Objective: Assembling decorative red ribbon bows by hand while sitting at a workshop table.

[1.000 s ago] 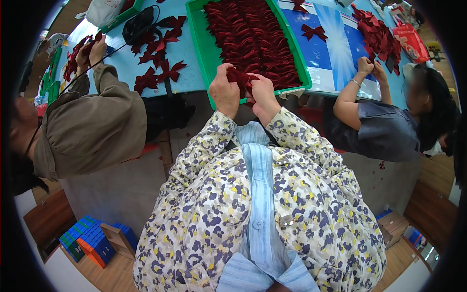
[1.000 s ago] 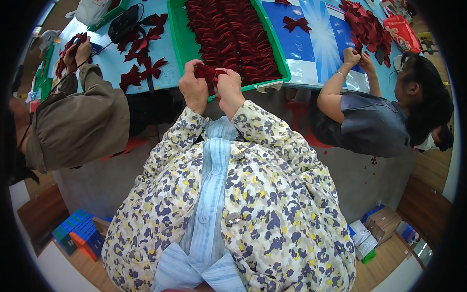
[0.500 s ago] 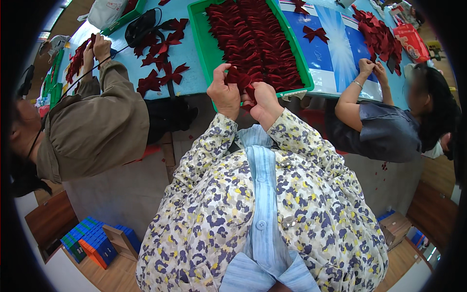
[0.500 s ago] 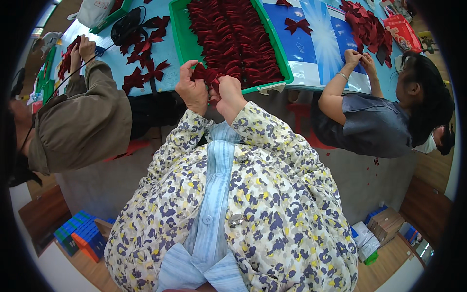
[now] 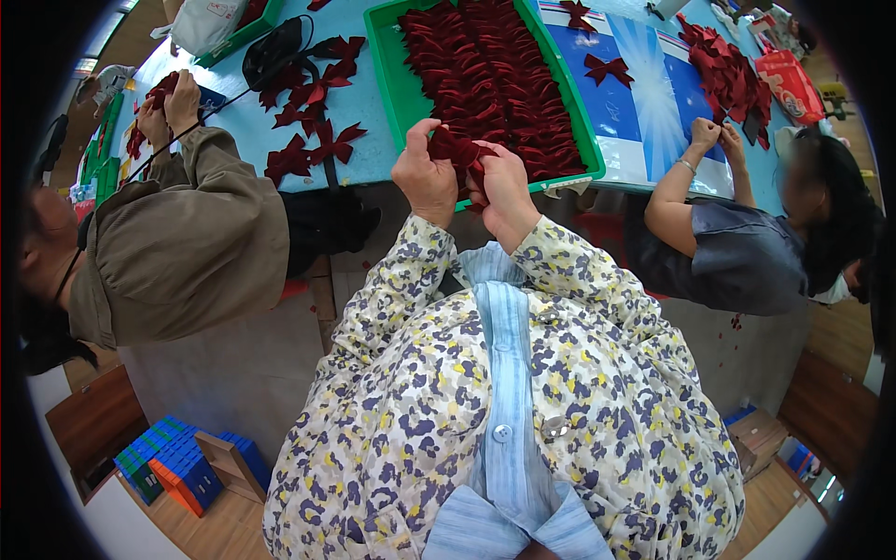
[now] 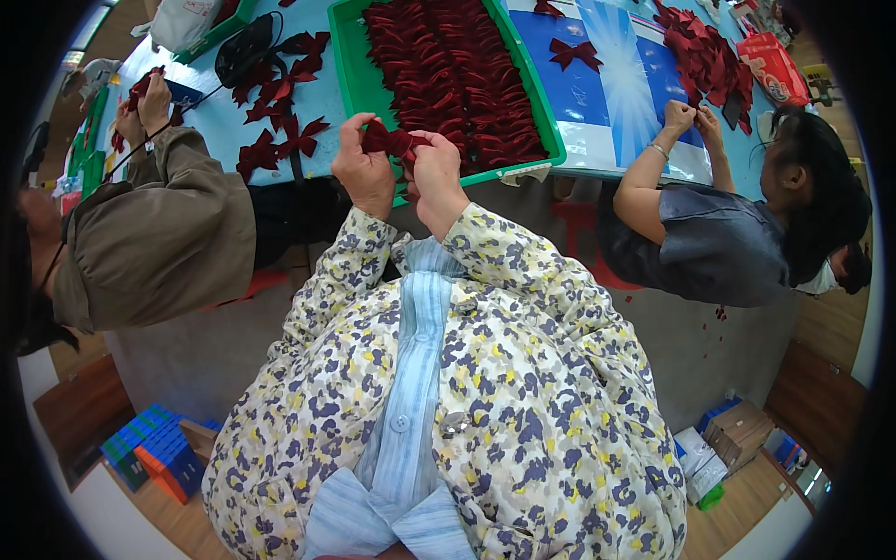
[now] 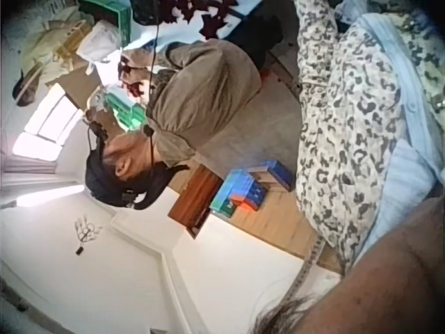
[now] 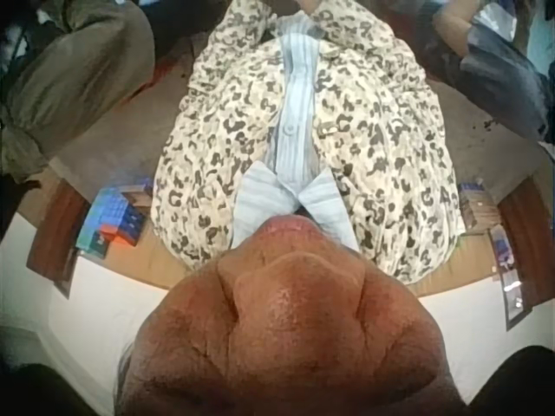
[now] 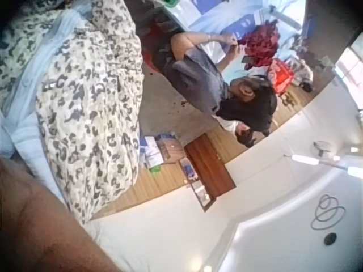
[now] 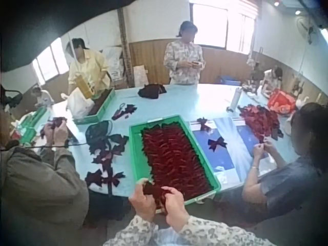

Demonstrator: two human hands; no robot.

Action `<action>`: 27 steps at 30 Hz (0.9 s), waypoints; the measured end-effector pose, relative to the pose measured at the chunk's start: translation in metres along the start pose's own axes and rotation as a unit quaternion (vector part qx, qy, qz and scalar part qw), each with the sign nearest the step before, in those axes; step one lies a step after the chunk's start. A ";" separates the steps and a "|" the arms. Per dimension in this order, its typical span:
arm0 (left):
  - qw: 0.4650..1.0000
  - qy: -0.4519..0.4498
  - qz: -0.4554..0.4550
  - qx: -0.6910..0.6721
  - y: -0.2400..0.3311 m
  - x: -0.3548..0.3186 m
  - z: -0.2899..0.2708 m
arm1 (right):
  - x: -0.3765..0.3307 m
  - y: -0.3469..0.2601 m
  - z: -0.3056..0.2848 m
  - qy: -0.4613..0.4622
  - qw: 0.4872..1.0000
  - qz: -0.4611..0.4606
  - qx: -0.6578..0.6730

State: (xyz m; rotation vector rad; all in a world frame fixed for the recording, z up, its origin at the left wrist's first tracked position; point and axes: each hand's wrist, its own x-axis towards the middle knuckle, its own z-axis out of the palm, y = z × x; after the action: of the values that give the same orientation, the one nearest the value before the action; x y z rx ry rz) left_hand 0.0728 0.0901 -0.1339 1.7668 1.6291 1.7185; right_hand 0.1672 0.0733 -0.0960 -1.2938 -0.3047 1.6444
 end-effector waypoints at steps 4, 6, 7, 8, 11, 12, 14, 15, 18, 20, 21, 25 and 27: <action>0.987 -0.099 -0.123 -0.043 0.000 0.006 -0.005 | 0.003 -0.003 -0.001 0.025 0.998 0.040 0.034; 0.952 -0.179 -0.224 -0.106 -0.006 0.011 -0.013 | 0.010 -0.004 -0.008 -0.006 0.996 0.075 0.037; 0.930 -0.213 -0.259 -0.149 -0.011 0.015 -0.016 | 0.011 -0.003 -0.009 -0.006 0.996 0.075 0.037; 0.905 -0.243 -0.295 -0.189 -0.015 0.018 -0.018 | 0.011 -0.002 -0.009 -0.015 0.997 0.070 0.006; 0.876 -0.267 -0.320 -0.242 -0.020 0.024 -0.020 | 0.011 0.000 -0.010 -0.038 0.998 0.048 -0.030; 0.852 -0.304 -0.358 -0.231 -0.019 0.026 -0.022 | 0.011 0.000 -0.010 -0.049 0.998 0.030 -0.035; 0.839 -0.305 -0.374 -0.253 -0.018 0.026 -0.022 | 0.009 -0.001 -0.011 -0.055 0.997 0.024 -0.043; 0.825 -0.305 -0.389 -0.275 -0.018 0.025 -0.022 | 0.008 -0.001 -0.011 -0.061 0.997 0.017 -0.051; 0.796 -0.313 -0.419 -0.304 -0.014 0.026 -0.022 | 0.012 0.001 -0.014 -0.075 0.996 0.029 -0.037; 0.785 -0.310 -0.432 -0.318 -0.016 0.024 -0.020 | 0.012 0.000 -0.016 -0.084 0.995 0.044 -0.031; 0.773 -0.307 -0.445 -0.331 -0.016 0.023 -0.019 | 0.012 0.000 -0.017 -0.093 0.994 0.058 -0.024; 0.757 -0.313 -0.460 -0.342 -0.020 0.021 -0.016 | 0.019 0.005 -0.026 -0.131 0.988 0.076 0.007; 0.755 -0.339 -0.458 -0.324 -0.026 0.018 -0.013 | 0.017 0.006 -0.026 -0.166 0.984 0.052 -0.027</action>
State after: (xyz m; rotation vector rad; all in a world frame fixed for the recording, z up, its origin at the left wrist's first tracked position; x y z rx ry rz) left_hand 0.0429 0.1068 -0.1387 0.8067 1.0360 0.8205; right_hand 0.1873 0.0747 -0.1207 -1.0855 -0.4921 1.9539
